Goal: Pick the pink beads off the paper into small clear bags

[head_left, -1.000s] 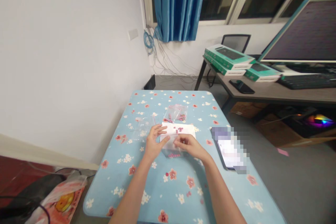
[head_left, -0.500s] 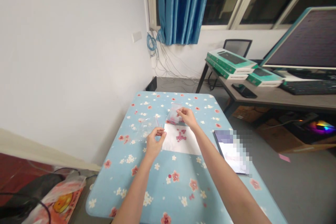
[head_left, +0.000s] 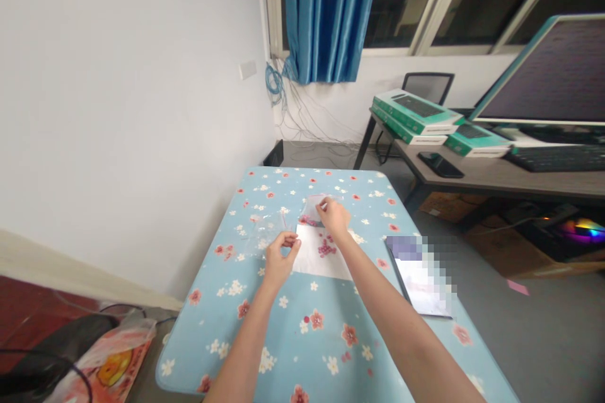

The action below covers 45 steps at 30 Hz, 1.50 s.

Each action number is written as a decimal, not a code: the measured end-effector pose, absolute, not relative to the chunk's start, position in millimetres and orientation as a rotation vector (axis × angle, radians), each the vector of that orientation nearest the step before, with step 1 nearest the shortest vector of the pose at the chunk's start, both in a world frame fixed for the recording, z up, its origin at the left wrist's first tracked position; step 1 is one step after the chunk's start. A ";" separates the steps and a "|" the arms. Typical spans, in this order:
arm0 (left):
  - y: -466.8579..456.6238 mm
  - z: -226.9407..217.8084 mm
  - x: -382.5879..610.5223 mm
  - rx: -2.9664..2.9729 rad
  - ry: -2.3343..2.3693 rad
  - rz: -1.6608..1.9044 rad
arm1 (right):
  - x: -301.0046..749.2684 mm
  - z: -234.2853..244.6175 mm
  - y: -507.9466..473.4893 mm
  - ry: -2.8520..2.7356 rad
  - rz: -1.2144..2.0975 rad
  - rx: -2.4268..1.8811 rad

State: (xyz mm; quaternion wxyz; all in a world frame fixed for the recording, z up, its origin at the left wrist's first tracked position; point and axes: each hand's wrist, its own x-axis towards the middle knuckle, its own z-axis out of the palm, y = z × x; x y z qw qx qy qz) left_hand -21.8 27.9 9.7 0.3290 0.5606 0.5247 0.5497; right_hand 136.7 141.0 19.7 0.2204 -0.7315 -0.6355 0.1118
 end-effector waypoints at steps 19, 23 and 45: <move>23.8 6.7 -20.3 1.610 1.381 1.360 | 201.3 14.5 62.9 -1.539 0.630 -1.608; 20.7 4.5 -20.5 1.701 1.390 1.295 | 211.5 2.3 43.7 -1.474 0.610 -1.603; 126.8 22.5 -89.2 2.301 1.680 0.291 | 213.6 1.8 42.1 -1.694 0.696 -1.668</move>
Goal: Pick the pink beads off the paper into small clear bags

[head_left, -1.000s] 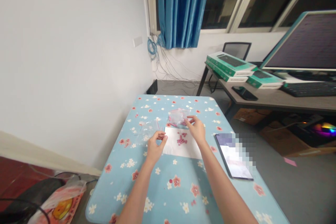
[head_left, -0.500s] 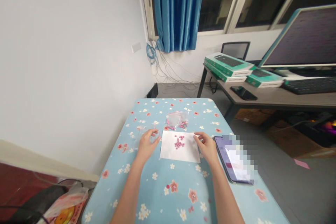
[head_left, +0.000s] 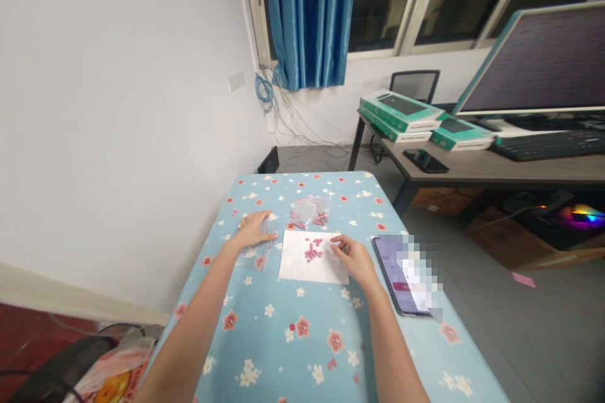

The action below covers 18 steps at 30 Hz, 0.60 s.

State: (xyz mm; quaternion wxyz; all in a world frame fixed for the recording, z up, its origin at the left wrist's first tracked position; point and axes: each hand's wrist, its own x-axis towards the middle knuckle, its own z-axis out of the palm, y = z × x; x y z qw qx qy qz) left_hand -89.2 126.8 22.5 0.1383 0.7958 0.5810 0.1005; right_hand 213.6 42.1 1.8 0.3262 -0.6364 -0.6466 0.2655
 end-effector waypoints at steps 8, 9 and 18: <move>109.4 34.2 -82.8 2.453 1.611 0.594 | 212.5 11.3 37.8 -1.741 0.744 -1.656; 101.9 38.8 -79.4 2.489 1.572 0.653 | 211.8 12.8 36.6 -1.760 0.751 -1.656; 35.2 33.5 -29.8 2.587 1.373 0.903 | 200.8 18.4 31.9 -1.920 0.700 -1.727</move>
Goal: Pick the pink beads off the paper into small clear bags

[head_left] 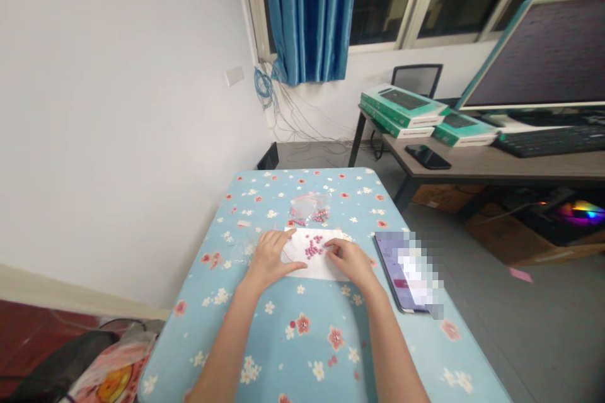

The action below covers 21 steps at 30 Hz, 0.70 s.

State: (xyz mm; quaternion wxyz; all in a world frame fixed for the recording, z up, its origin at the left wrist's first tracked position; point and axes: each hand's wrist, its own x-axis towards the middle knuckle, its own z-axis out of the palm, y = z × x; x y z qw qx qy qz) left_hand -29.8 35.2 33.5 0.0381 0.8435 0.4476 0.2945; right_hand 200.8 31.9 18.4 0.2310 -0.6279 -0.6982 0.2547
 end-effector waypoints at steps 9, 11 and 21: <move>27.9 13.7 -15.8 2.548 1.440 1.028 | 193.5 16.8 32.3 -2.012 0.631 -1.702; 27.4 11.1 -15.4 2.518 1.465 1.026 | 192.9 16.9 32.1 -2.018 0.624 -1.690; 26.8 8.1 -13.3 2.380 1.488 0.973 | 193.2 19.0 32.6 -1.842 0.730 -1.592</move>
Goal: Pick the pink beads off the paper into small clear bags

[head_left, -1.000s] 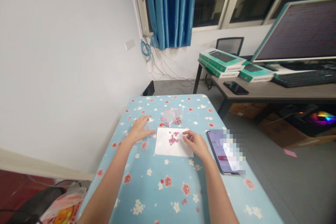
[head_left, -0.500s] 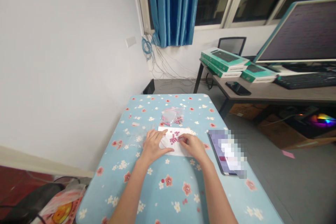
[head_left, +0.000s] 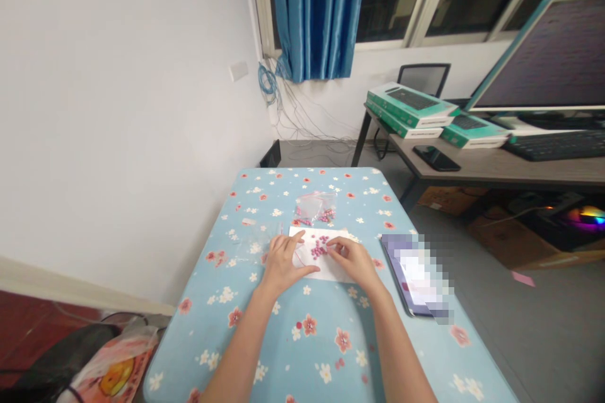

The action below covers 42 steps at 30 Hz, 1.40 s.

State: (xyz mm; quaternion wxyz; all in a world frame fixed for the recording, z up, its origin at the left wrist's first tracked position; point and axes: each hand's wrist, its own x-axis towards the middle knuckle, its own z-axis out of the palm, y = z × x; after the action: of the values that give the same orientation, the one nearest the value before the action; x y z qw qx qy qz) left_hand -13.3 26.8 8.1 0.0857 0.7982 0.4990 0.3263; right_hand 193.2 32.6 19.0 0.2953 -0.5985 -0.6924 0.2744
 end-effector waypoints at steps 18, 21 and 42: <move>24.7 8.0 -11.4 2.381 1.408 1.003 | 168.2 16.3 26.5 -1.817 0.998 -1.313; 24.6 8.9 -11.3 2.385 1.415 0.997 | 179.6 18.7 28.2 -1.822 0.885 -1.391; 24.1 13.0 -10.6 2.365 1.419 0.944 | 190.3 19.0 28.1 -2.005 0.592 -1.751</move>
State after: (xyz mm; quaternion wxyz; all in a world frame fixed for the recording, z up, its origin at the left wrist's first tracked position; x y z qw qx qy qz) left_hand -10.6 24.1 13.0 0.1128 0.8061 0.4837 0.3219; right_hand 190.3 28.1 19.0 0.2057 -0.6285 -0.7194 0.2125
